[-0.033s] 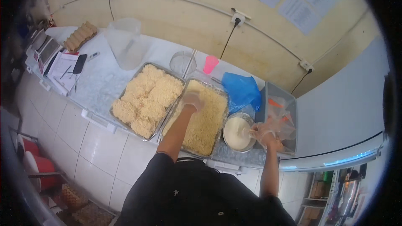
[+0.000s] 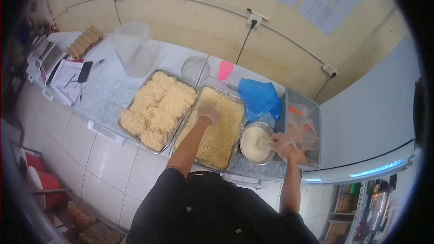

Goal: The person puts on plastic gloves, dips raw chicken pieces into liquid batter, coats them in breadcrumbs, and arranges the breaded chicken on a metal tray.

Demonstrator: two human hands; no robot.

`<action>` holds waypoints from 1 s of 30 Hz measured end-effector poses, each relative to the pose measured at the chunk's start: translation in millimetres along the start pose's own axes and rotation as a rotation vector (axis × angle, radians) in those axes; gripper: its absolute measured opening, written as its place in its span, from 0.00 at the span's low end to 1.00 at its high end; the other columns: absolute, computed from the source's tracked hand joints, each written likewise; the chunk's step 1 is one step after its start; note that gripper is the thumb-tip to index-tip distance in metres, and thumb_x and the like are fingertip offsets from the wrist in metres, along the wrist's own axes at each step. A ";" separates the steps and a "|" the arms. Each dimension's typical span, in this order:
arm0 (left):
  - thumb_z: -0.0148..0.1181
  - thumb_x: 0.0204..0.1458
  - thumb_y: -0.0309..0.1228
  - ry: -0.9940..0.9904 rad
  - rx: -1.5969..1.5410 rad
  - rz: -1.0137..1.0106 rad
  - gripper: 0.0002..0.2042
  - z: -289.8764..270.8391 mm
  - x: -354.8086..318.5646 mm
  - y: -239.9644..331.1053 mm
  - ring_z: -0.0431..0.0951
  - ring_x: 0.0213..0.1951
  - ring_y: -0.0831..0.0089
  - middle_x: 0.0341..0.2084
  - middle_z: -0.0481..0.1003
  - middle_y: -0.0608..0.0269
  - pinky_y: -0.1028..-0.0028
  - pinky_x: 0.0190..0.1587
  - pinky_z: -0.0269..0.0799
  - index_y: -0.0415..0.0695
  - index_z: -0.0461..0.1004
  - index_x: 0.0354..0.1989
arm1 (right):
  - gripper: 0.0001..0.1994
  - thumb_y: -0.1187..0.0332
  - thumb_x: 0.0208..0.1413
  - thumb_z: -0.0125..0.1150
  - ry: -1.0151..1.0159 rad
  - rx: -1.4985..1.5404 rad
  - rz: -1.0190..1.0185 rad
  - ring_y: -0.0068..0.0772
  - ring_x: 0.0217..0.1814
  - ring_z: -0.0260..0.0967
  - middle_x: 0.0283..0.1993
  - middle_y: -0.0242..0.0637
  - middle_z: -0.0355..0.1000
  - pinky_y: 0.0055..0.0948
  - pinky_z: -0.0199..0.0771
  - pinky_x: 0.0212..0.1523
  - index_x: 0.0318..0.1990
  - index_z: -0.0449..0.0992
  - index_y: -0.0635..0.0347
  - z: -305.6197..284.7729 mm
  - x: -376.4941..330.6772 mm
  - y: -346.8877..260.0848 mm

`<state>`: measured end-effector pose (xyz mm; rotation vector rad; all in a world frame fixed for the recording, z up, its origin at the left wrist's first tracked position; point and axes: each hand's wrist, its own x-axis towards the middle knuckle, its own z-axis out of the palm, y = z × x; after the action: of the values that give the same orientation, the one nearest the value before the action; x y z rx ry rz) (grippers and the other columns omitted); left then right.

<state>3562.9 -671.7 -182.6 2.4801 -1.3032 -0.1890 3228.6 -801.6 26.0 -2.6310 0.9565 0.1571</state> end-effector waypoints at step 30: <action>0.57 0.52 0.40 0.045 -0.158 0.182 0.12 -43.0 -156.9 -9.4 0.73 0.49 0.50 0.47 0.74 0.48 0.56 0.52 0.69 0.46 0.77 0.38 | 0.15 0.57 0.51 0.65 0.111 0.069 -0.226 0.47 0.37 0.73 0.32 0.47 0.76 0.41 0.71 0.39 0.33 0.79 0.62 -7.9 80.1 -106.8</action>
<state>3491.9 -528.4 -151.3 2.2091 -1.4286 -0.1837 3358.5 -776.1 45.4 -2.6826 0.6769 -0.0762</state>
